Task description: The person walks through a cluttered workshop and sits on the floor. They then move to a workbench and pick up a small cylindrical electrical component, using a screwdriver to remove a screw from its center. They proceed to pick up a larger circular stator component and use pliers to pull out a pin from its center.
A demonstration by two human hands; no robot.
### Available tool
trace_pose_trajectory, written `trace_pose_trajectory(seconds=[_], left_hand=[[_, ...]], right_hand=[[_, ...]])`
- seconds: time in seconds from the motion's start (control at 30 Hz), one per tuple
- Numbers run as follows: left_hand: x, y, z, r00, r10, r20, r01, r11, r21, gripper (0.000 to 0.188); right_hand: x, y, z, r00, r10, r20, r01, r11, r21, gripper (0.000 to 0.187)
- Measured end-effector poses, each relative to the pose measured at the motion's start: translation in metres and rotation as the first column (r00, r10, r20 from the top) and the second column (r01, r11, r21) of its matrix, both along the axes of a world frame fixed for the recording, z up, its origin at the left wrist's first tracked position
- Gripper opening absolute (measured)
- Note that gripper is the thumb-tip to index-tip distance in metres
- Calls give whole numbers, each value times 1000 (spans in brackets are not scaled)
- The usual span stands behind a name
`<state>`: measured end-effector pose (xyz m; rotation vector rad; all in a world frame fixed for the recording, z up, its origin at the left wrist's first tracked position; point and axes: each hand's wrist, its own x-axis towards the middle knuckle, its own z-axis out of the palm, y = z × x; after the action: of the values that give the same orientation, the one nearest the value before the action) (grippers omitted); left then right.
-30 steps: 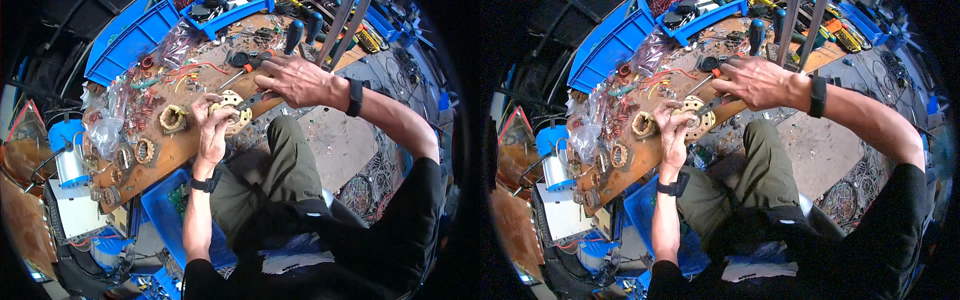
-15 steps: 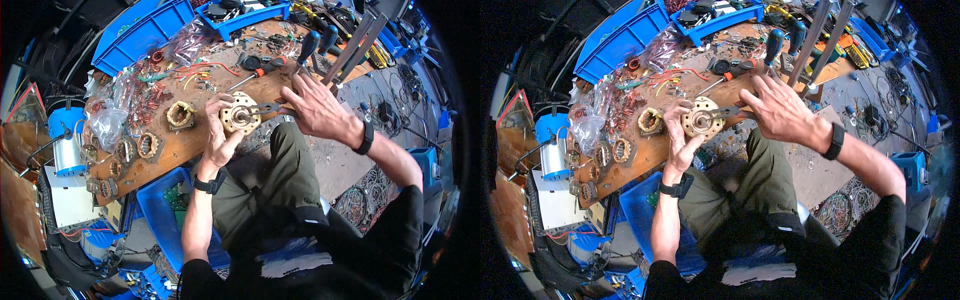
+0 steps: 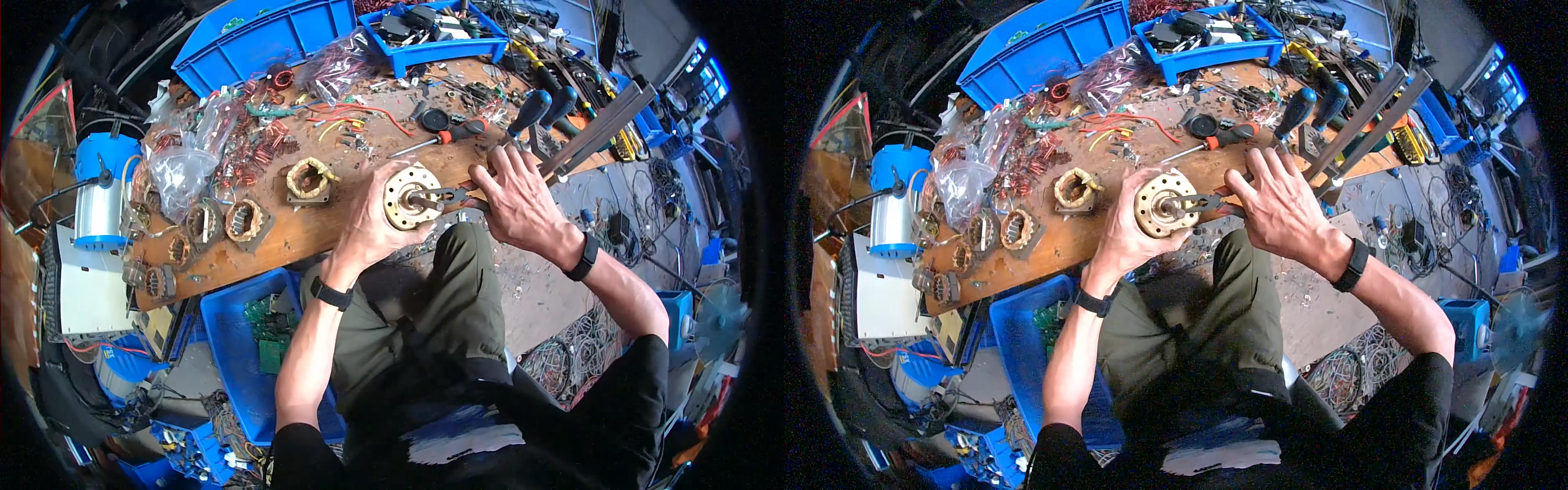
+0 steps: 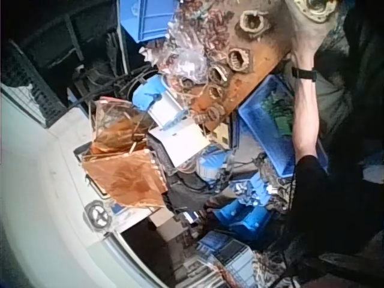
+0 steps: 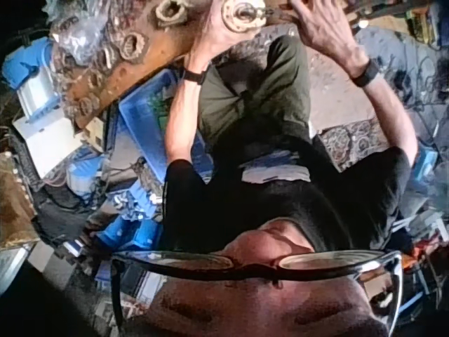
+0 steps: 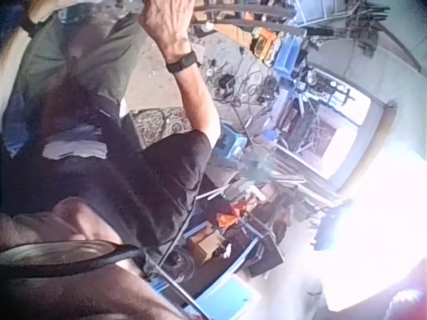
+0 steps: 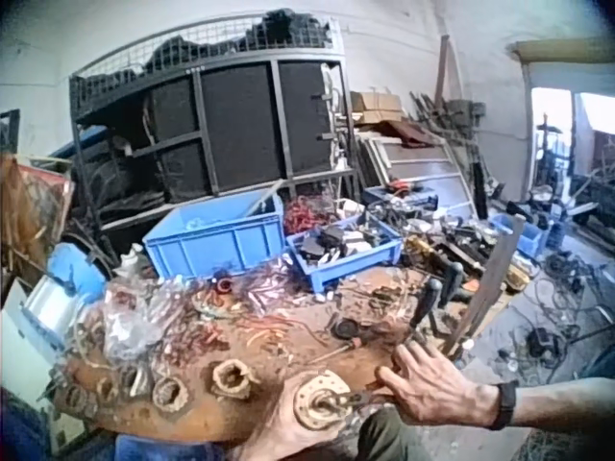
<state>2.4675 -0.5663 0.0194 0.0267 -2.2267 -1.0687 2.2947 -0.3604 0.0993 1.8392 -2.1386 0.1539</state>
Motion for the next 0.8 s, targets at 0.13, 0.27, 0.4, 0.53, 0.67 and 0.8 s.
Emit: trace_pose_trajectory(seconds=[0.13,0.27,0.4,0.53,0.67,0.8], left_hand=[[-5,1,-8,998,21,-62,-20,1000,22,92],[-9,1,-7,977,75,-201,-101,987,-124,91],[-12,1,-11,973,77,-216,-98,991,-86,89],[-14,1,-16,966,59,-253,-68,997,-27,88],[-13,0,-17,966,54,-255,-59,998,-13,88],[-15,1,-19,959,56,-279,-63,998,-15,88]], right_hand=[[-4,-7,-2,999,28,-23,-28,1000,1,28],[-7,-13,-5,998,49,-28,-48,998,32,31],[-11,-17,-4,995,95,-24,-95,995,14,31],[-14,-19,-1,994,107,-8,-106,990,92,32],[-16,-21,-6,994,111,1,-110,983,146,37],[-20,-19,-14,991,132,26,-134,984,120,38]])
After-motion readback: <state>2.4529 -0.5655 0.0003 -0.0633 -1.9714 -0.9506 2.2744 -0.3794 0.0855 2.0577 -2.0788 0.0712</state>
